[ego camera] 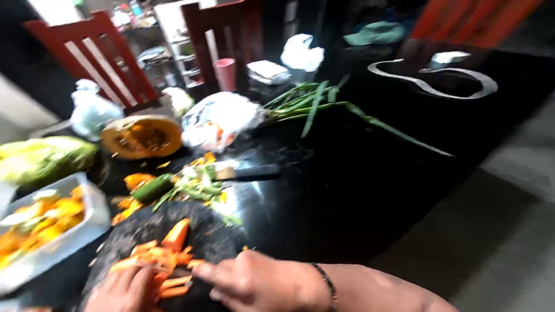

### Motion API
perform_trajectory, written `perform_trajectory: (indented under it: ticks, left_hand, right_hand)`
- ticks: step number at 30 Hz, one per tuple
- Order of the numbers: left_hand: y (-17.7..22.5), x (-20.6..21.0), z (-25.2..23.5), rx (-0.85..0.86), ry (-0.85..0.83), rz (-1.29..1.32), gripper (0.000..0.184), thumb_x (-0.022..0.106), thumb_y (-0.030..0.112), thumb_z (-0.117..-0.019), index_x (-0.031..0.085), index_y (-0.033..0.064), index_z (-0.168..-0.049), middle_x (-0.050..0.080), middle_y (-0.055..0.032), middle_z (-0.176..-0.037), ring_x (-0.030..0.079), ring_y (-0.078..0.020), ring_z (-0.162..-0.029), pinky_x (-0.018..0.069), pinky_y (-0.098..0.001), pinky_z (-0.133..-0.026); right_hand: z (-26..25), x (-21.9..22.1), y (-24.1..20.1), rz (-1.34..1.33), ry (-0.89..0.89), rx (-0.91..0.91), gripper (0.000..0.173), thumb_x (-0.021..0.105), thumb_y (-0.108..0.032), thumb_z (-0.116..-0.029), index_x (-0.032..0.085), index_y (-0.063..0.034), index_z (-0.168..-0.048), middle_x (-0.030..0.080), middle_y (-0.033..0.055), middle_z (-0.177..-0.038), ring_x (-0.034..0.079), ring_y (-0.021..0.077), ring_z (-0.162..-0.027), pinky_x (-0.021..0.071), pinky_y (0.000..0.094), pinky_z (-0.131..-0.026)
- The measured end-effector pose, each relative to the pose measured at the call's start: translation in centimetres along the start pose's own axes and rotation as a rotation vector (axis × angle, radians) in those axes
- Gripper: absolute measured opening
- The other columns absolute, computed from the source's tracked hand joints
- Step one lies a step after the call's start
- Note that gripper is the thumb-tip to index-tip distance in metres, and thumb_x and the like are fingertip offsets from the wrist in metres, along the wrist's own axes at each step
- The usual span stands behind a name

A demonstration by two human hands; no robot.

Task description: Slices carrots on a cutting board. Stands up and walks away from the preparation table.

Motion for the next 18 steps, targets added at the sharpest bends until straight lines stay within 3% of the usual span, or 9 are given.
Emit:
perform_trajectory:
  ticks: [3,7,9,13,18]
  left_hand:
    - [0.1,0.7,0.3,0.041,0.198,-0.071,0.013,0.07,0.006,-0.0848,0.072,-0.0012,-0.095,0.07,-0.0231,-0.096,0.07,-0.0465,-0.092,0.0564,-0.0618,-0.075]
    - [-0.8,-0.4,1.3,-0.036,0.318,0.117,0.019,0.059,0.015,-0.0928,0.071,0.0007,-0.096,0.069,-0.0143,-0.09,0.07,-0.0324,-0.085,0.0578,-0.0495,-0.075]
    - [-1.9,-0.9,2.0,-0.095,0.381,0.266,0.022,0.058,0.018,-0.0938,0.071,0.0016,-0.099,0.069,-0.0097,-0.091,0.068,-0.0223,-0.083,0.0572,-0.0404,-0.075]
    - [-3.2,-0.4,2.9,-0.177,0.416,0.538,0.018,0.059,0.017,-0.0953,0.068,0.0039,-0.103,0.068,-0.0028,-0.09,0.066,-0.0067,-0.081,0.0566,-0.0257,-0.074]
    - [-3.2,0.6,4.1,-0.17,0.519,0.665,0.015,0.062,0.012,-0.0942,0.07,0.0036,-0.103,0.07,-0.0009,-0.094,0.067,-0.0018,-0.083,0.0571,-0.0195,-0.077]
  right_hand:
    - [0.2,-0.4,0.4,0.0,-0.003,-0.018,0.039,0.055,-0.011,-0.1,0.059,0.0066,-0.134,0.07,0.0125,-0.081,0.065,0.0197,-0.064,0.0564,0.0351,-0.059]
    - [0.4,-1.1,0.6,-0.078,-0.074,-0.025,0.038,0.049,-0.015,-0.1053,0.057,0.0057,-0.137,0.064,0.0078,-0.077,0.056,0.0075,-0.06,0.0506,0.0205,-0.058]
    - [0.5,-1.0,0.0,-0.075,-0.197,-0.054,0.037,0.048,-0.017,-0.1045,0.058,0.0036,-0.134,0.062,0.0066,-0.072,0.056,0.0088,-0.057,0.0502,0.0222,-0.054]
    - [0.4,0.8,-2.3,-0.03,-0.508,-0.077,0.037,0.053,-0.012,-0.0986,0.062,0.0045,-0.13,0.064,0.0098,-0.069,0.063,0.0209,-0.057,0.0522,0.0357,-0.05]
    - [-1.6,2.6,-2.3,0.058,-0.582,0.042,0.033,0.05,-0.013,-0.0972,0.063,0.0005,-0.125,0.056,0.0042,-0.062,0.058,0.0183,-0.052,0.0484,0.0353,-0.045]
Point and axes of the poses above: each hand's wrist, its own z-axis away from the middle knuckle, its own x-axis out of the palm, y = z × x, the point moved 5 cm from there along -z, towards the middle knuckle
